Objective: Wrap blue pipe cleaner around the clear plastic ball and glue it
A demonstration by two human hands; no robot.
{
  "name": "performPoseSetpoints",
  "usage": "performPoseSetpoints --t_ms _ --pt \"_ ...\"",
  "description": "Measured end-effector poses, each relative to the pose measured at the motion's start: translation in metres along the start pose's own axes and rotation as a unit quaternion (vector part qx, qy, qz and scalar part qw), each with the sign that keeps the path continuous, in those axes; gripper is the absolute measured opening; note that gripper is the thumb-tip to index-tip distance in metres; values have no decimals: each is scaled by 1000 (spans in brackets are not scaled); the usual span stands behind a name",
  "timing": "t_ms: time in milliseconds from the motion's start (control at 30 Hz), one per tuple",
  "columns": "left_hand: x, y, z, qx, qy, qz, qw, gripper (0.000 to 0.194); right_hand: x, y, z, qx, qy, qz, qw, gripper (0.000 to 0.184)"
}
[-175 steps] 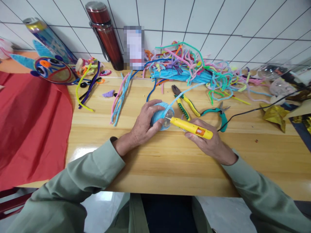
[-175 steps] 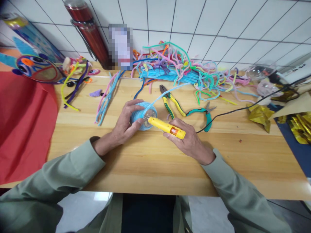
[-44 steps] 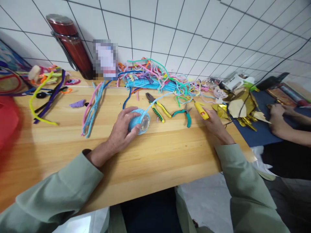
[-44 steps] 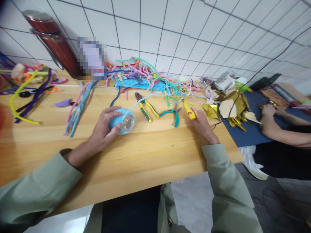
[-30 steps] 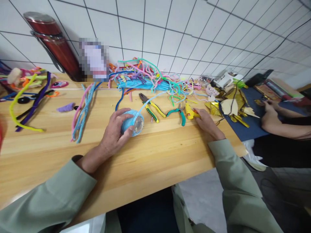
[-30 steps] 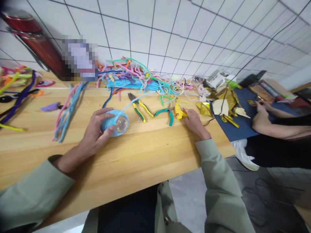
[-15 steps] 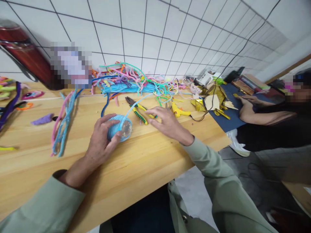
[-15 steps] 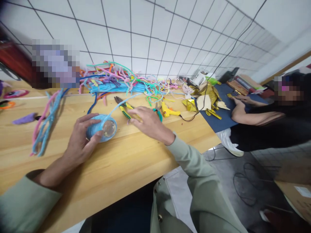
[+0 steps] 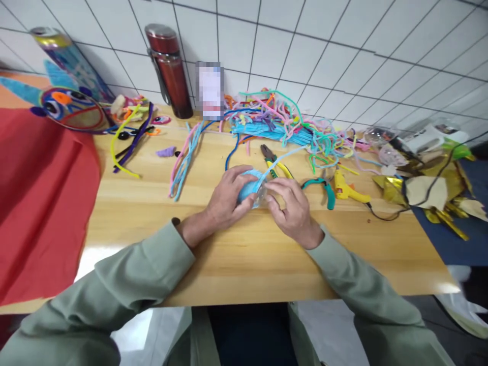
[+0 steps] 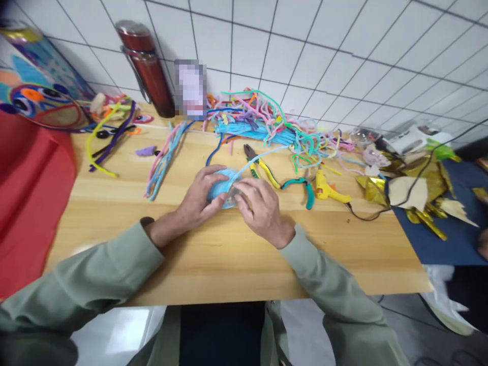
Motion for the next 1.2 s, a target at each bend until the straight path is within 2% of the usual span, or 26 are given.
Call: performPoseSetpoints --t_ms 167,267,533,800,1067,1200 --pt "0 -2 0 2 6 -5 1000 36 1 9 0 -70 -3 -28 997 42" --pt "0 -2 0 4 10 0 1000 37 2 11 2 -90 0 -30 995 45" --pt "-1 -3 1 11 -1 -7 1000 36 11 6 1 -81 30 -5 996 48" --pt "0 -2 2 8 11 -11 1000 37 12 1 -1 -54 19 16 998 45" --pt "-1 -3 1 25 -11 -4 1000 36 11 0 -1 -53 14 14 998 42" --pt "-1 -3 1 17 -4 -6 1000 35 12 1 -1 -56 19 7 998 42"
Point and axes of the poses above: each hand's wrist, its own z-axis towards the middle knuckle, its own x-axis out of the palm, y = z × x, the point moved 8 cm from there along z, towards the middle knuckle, and after that the axes turned 8 degrees about -x, right-handed, at the moved point
